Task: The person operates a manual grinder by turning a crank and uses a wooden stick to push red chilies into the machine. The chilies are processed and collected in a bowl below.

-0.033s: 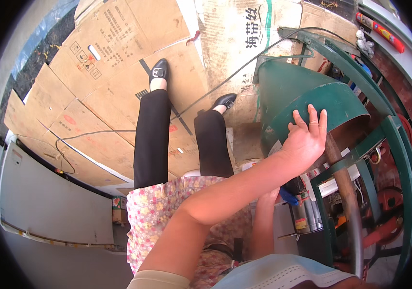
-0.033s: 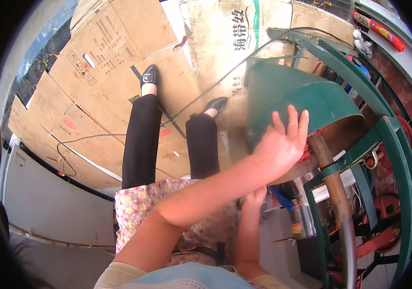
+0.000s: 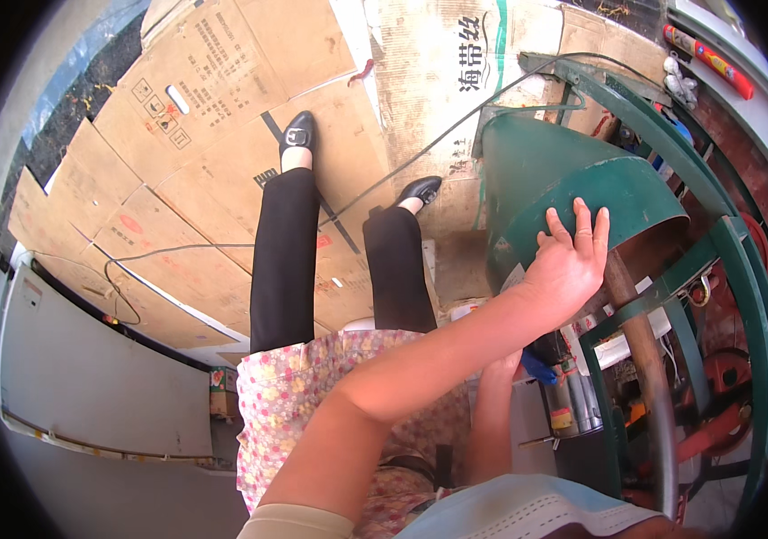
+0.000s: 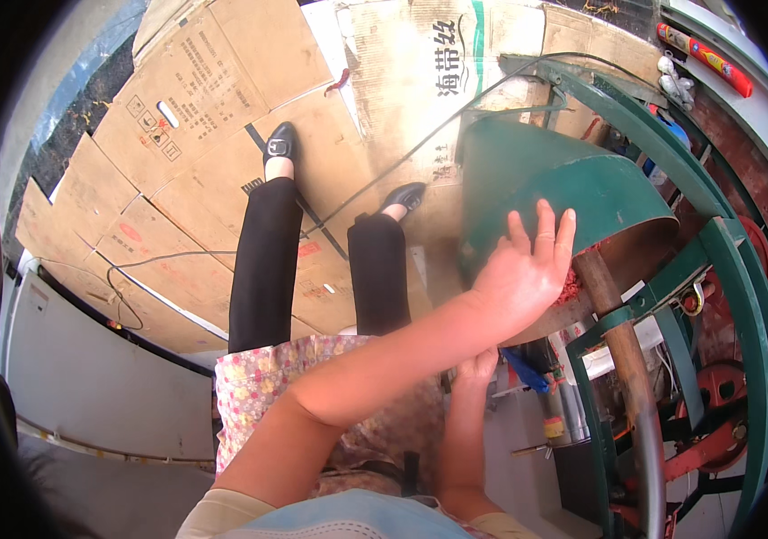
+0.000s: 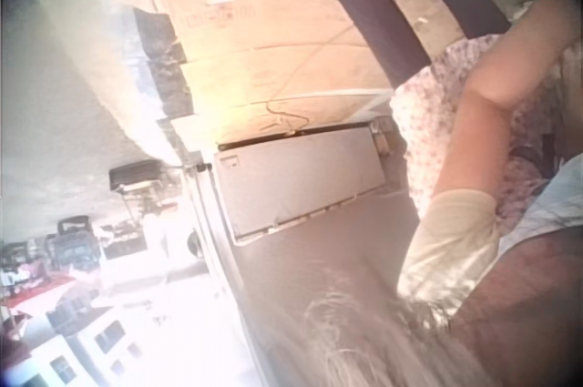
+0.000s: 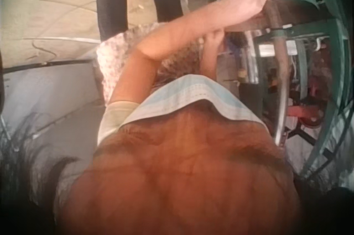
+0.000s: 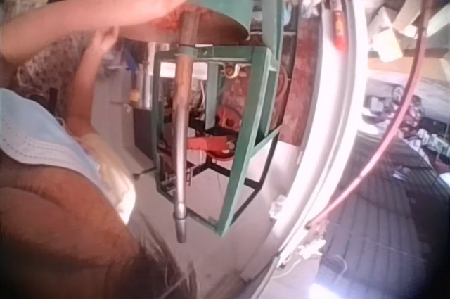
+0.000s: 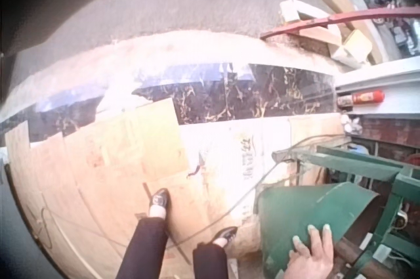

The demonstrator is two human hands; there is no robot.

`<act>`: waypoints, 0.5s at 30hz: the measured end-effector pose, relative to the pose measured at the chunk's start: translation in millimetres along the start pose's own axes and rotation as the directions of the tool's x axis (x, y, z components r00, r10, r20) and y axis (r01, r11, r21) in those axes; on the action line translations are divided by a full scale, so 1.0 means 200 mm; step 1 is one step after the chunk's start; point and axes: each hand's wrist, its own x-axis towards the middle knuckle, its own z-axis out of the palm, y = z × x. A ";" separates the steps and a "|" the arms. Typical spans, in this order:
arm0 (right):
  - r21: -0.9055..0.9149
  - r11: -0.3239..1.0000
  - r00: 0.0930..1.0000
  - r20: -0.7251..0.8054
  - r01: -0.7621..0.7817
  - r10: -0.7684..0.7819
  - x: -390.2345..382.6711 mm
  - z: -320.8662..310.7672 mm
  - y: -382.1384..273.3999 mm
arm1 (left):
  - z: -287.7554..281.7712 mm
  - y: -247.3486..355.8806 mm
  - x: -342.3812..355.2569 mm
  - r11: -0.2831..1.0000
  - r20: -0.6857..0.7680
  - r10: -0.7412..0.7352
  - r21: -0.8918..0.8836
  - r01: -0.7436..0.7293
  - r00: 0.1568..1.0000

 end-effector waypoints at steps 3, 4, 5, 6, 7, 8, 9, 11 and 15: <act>0.022 1.000 0.999 -0.040 0.020 -0.019 0.00 -0.05 -0.04 | 0.01 -0.01 0.00 0.999 -0.029 -0.011 -0.051 0.010 1.000; 0.005 0.999 0.998 -0.043 0.035 -0.035 0.00 -0.04 -0.03 | 0.01 -0.01 -0.01 0.998 -0.045 -0.016 -0.069 0.013 0.999; -0.011 0.998 0.997 -0.055 0.056 -0.057 0.00 -0.05 -0.04 | 0.02 -0.01 -0.01 0.996 0.016 0.013 -0.089 -0.011 1.000; -0.082 0.994 0.995 -0.064 0.073 -0.079 0.00 -0.05 -0.05 | 0.02 -0.01 -0.02 0.996 -0.079 -0.026 -0.089 0.019 0.997; -0.153 0.984 0.992 -0.072 0.089 -0.101 0.00 -0.05 -0.05 | 0.02 -0.01 -0.02 0.995 -0.051 -0.020 -0.100 0.015 0.998; -0.273 0.956 0.989 -0.069 0.110 -0.134 0.01 -0.07 -0.07 | 0.03 -0.01 -0.02 0.993 0.015 0.005 -0.114 -0.003 1.000; -0.386 0.913 0.984 -0.063 0.132 -0.169 0.01 -0.06 -0.07 | 0.03 -0.01 -0.03 0.993 -0.065 -0.025 -0.114 0.017 0.998; -0.578 0.798 0.974 -0.026 0.169 -0.225 0.02 -0.10 -0.09 | 0.02 0.00 -0.03 0.993 0.072 -0.009 -0.117 0.017 0.997; -0.597 0.730 0.899 -0.036 0.331 -0.437 0.05 -0.21 -0.12 | 0.00 0.01 -0.02 0.992 0.197 -0.039 -0.111 0.061 0.980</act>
